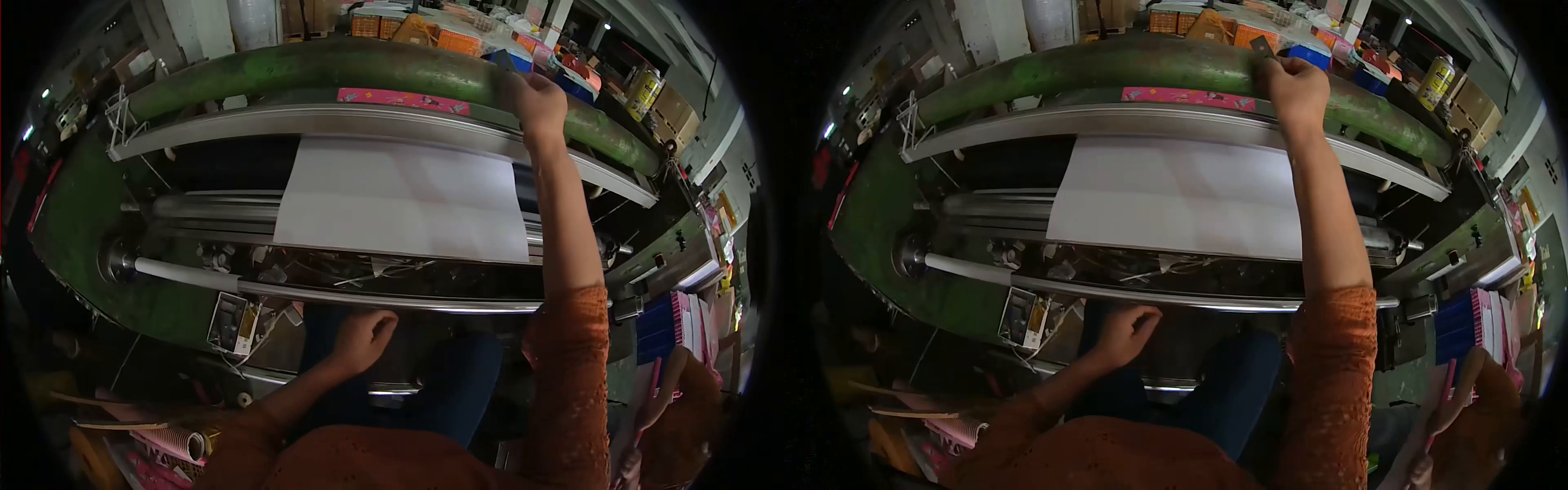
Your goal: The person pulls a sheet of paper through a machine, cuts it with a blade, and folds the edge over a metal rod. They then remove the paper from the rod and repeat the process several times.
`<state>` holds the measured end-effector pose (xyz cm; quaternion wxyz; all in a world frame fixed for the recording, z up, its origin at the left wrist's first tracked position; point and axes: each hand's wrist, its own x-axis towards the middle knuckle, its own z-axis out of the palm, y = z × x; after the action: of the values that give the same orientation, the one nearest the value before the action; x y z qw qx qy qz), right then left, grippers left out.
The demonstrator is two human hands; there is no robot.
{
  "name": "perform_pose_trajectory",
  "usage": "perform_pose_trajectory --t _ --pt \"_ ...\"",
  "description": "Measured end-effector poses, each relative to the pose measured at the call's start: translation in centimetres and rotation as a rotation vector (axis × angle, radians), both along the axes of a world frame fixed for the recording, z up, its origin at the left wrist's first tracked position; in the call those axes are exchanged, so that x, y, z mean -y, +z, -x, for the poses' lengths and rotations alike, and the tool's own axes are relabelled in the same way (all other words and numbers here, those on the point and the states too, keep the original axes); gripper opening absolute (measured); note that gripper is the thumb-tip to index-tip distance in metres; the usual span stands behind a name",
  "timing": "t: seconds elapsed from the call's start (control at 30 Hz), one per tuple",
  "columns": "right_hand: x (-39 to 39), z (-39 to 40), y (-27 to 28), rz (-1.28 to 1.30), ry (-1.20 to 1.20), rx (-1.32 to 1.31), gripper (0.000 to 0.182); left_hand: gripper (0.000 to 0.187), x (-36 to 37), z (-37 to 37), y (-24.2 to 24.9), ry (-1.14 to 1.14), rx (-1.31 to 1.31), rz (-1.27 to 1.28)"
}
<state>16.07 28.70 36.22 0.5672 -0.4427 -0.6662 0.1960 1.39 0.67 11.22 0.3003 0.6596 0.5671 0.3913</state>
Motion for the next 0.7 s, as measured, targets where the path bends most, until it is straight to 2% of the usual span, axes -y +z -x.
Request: perform_pose_trajectory --t 0.03,0.07,0.1,0.13,0.17,0.2,0.23,0.27,0.3,0.33,0.37,0.4,0.47,0.5,0.57,0.63,0.67,0.7 --pt "0.3 0.4 0.0 0.007 0.013 0.007 0.022 0.018 -0.1 1.0 -0.9 0.096 0.152 0.119" --pt "0.7 0.3 -0.1 0.161 0.147 -0.065 0.022 0.018 -0.3 2.1 -1.9 0.192 0.304 0.237" --pt "1.6 0.4 -0.4 0.315 0.276 -0.139 0.023 0.018 -0.6 3.2 -3.2 0.2 0.308 0.242" --pt "5.0 -0.1 -1.4 0.381 0.37 -0.096 0.024 0.021 -1.1 4.1 -4.8 0.244 0.471 0.068" --pt "9.6 0.3 -3.6 0.432 0.394 -0.173 0.026 0.025 -1.4 4.7 -5.5 0.283 0.634 -0.11" --pt "12.8 -1.2 -5.9 0.653 0.636 0.045 0.024 0.025 -1.6 5.3 -5.4 0.281 0.642 -0.106" --pt "15.6 -2.2 -9.7 0.9 0.893 0.183 0.021 0.029 -1.9 5.8 -4.9 0.343 0.857 -0.062" --pt "18.6 -2.0 -11.2 1.158 1.02 0.451 0.018 0.033 -2.1 6.4 -4.6 0.403 1.069 -0.013" --pt "20.9 -3.4 -14.6 1.192 0.894 0.361 0.018 0.033 -2.3 7.3 -4.7 0.396 1.07 -0.002" --pt "21.7 -4.3 -18.9 1.22 0.764 0.269 0.019 0.034 -2.5 8.2 -5.0 0.398 1.202 0.011" --pt "20.3 -6.1 -22.6 1.226 0.605 -0.092 0.02 0.036 -2.5 8.8 -5.4 0.402 1.335 0.028" --pt "19.1 -8.6 -25.4 1.199 0.432 -0.444 0.022 0.036 -2.6 9.1 -5.6 0.395 1.335 0.042" --pt "16.5 -12.0 -27.6 0.968 0.257 -1.014 0.034 0.035 -2.7 9.5 -6.3 0.482 1.286 -0.113" --pt "15.7 -12.6 -28.2 0.835 0.213 -1.021 0.037 0.035 -2.6 9.7 -7.4 0.526 1.344 -0.081" --pt "14.3 -13.7 -30.4 0.61 0.186 -0.983 0.04 0.031 -1.4 8.9 -5.8 0.551 1.291 -0.096" --pt "15.8 -14.2 -30.2 0.594 0.235 -0.943 0.037 0.028 -0.2 8.9 -5.8 0.587 1.242 -0.118" --pt "16.3 -14.4 -30.1 0.578 0.276 -0.904 0.034 0.024 0.6 9.7 -6.7 0.497 1.179 -0.075" --pt "16.5 -14.6 -29.8 0.644 0.187 -0.926 0.023 0.021 1.1 9.9 -6.4 0.405 1.114 -0.033"
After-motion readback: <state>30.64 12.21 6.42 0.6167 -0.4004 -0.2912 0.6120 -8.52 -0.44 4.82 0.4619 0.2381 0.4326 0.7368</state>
